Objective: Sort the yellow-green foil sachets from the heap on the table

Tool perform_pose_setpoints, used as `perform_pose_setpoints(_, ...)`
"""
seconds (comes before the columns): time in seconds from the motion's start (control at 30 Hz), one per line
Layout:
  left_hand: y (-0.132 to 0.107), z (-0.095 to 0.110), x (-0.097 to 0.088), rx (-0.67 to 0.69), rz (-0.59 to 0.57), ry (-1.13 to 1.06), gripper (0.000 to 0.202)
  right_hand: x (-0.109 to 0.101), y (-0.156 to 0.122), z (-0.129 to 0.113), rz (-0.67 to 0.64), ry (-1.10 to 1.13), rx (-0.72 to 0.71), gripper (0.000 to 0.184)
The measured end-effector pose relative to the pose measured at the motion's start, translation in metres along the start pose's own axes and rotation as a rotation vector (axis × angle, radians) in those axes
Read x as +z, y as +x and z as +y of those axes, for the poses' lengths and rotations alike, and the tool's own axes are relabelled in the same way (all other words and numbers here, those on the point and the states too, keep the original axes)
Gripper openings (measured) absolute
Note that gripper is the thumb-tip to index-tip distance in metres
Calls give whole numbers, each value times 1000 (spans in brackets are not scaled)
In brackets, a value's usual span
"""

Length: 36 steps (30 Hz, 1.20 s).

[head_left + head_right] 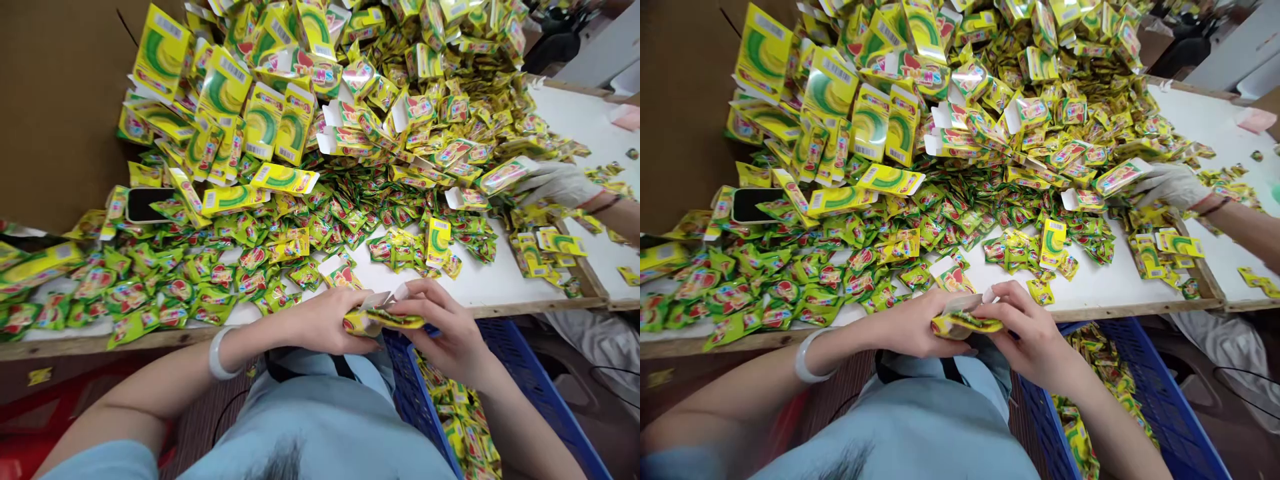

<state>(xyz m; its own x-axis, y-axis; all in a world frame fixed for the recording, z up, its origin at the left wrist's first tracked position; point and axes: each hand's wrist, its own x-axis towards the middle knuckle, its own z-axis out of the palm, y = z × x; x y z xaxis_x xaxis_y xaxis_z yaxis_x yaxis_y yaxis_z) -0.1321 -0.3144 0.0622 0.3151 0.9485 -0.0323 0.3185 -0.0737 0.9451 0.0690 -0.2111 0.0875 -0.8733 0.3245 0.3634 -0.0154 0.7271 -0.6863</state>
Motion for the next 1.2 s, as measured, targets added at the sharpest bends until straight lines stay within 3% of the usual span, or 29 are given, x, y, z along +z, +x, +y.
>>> perform_pose_setpoints(0.1,-2,-2,2,-9,2,-46,28,1,2,4,-24,72,70,22)
perform_pose_setpoints(0.2,-2,-4,5,-41,48,-62,24,4,2,3,-20,26,11,23)
perform_pose_setpoints(0.3,-1,-4,9,-55,26,-34,19,2,0,-4,-150,-33,-58,29)
perform_pose_setpoints(0.43,2,-6,15,-85,35,99,20,0,0,-15,-316,-36,78,25)
perform_pose_setpoints(0.57,3,-6,15,-83,29,97,16,4,1,-20,-279,-168,95,26)
perform_pose_setpoints(0.73,1,-3,9,-43,-33,-81,14,-3,-2,-12,-236,88,178,25)
perform_pose_setpoints(0.8,-1,-5,10,-41,-69,-90,14,-4,-7,-8,-211,97,151,18)
perform_pose_setpoints(0.93,-6,-9,19,-155,-150,-47,23,0,-17,-9,-341,-24,39,26)
perform_pose_setpoints(1.07,-8,-7,32,-262,-136,12,41,4,-19,-16,-593,31,133,35)
perform_pose_setpoints(1.13,-9,-6,36,-257,-122,-22,56,9,-22,-16,-565,116,174,32)
perform_pose_setpoints(1.2,-11,-6,36,-188,-109,-43,72,11,-29,-12,-420,177,205,24)
